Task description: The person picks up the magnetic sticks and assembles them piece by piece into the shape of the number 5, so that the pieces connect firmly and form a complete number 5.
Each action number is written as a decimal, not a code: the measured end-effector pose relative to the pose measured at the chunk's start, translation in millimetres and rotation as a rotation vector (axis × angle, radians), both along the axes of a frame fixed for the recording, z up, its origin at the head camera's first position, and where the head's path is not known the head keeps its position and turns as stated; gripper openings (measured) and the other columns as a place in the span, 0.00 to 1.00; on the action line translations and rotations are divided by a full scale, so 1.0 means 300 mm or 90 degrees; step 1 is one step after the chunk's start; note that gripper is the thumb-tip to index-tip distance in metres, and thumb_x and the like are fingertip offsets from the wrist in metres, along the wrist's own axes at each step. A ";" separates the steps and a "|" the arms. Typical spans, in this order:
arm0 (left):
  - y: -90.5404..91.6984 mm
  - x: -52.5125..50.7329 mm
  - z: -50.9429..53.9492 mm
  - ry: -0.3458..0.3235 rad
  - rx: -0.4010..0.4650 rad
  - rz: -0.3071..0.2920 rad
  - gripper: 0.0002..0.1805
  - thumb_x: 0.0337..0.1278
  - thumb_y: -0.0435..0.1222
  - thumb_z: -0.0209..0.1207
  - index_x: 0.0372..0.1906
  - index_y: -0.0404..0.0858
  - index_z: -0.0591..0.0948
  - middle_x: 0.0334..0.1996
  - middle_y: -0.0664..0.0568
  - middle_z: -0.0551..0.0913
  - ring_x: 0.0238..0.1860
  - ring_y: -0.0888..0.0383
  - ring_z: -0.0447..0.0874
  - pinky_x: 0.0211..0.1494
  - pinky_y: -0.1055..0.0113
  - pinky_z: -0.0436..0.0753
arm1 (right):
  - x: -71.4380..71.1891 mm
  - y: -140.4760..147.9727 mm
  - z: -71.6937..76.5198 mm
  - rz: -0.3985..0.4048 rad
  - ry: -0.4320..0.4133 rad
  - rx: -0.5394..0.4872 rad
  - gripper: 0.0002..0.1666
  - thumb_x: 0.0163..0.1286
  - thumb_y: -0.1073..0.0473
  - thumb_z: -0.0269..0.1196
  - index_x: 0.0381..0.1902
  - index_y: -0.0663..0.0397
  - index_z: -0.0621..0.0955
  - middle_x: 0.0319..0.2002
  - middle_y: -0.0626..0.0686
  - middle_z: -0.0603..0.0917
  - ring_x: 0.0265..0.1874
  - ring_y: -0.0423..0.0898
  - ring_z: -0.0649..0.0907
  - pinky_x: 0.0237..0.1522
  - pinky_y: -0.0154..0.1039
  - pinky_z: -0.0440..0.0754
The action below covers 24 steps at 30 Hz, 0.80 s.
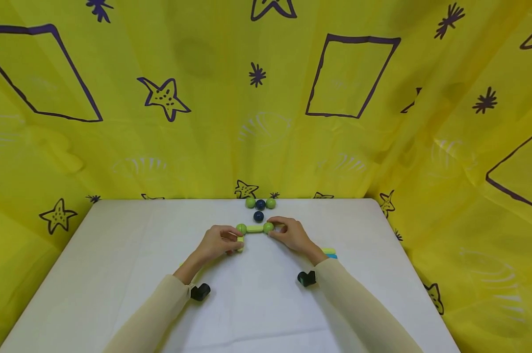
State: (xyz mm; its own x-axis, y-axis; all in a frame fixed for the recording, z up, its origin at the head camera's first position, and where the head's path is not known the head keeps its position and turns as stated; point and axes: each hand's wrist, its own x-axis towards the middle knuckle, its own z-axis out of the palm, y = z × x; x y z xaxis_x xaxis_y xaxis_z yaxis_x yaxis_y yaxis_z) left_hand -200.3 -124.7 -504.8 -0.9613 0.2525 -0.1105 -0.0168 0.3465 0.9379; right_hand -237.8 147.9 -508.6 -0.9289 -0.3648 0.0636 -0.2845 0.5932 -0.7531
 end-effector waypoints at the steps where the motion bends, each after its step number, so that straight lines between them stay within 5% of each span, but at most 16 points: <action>1: 0.001 -0.001 0.001 0.000 -0.001 0.002 0.13 0.54 0.31 0.74 0.46 0.35 0.88 0.33 0.49 0.87 0.25 0.55 0.84 0.32 0.64 0.83 | 0.000 0.000 0.000 -0.001 0.000 0.001 0.21 0.68 0.58 0.72 0.59 0.47 0.85 0.46 0.48 0.87 0.28 0.41 0.76 0.34 0.36 0.73; 15: 0.001 -0.001 0.016 -0.027 -0.001 -0.017 0.17 0.54 0.28 0.74 0.50 0.32 0.86 0.37 0.48 0.84 0.28 0.56 0.85 0.35 0.63 0.84 | -0.001 -0.002 -0.003 -0.010 -0.001 0.006 0.21 0.68 0.58 0.72 0.58 0.46 0.85 0.44 0.47 0.87 0.27 0.41 0.76 0.34 0.37 0.73; 24: 0.007 0.000 0.015 0.014 -0.015 -0.026 0.16 0.52 0.27 0.74 0.48 0.31 0.86 0.35 0.47 0.81 0.26 0.55 0.84 0.33 0.63 0.84 | 0.005 -0.003 0.005 -0.009 0.003 0.006 0.21 0.67 0.58 0.72 0.58 0.47 0.86 0.45 0.48 0.87 0.28 0.41 0.76 0.34 0.37 0.73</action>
State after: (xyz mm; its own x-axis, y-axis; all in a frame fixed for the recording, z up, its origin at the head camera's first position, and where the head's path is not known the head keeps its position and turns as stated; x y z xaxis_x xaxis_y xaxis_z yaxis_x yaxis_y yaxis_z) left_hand -200.4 -122.6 -500.4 -0.9522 0.2898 -0.0966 0.0179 0.3686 0.9294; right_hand -236.2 146.9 -507.2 -0.9339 -0.3519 0.0639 -0.2788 0.6044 -0.7463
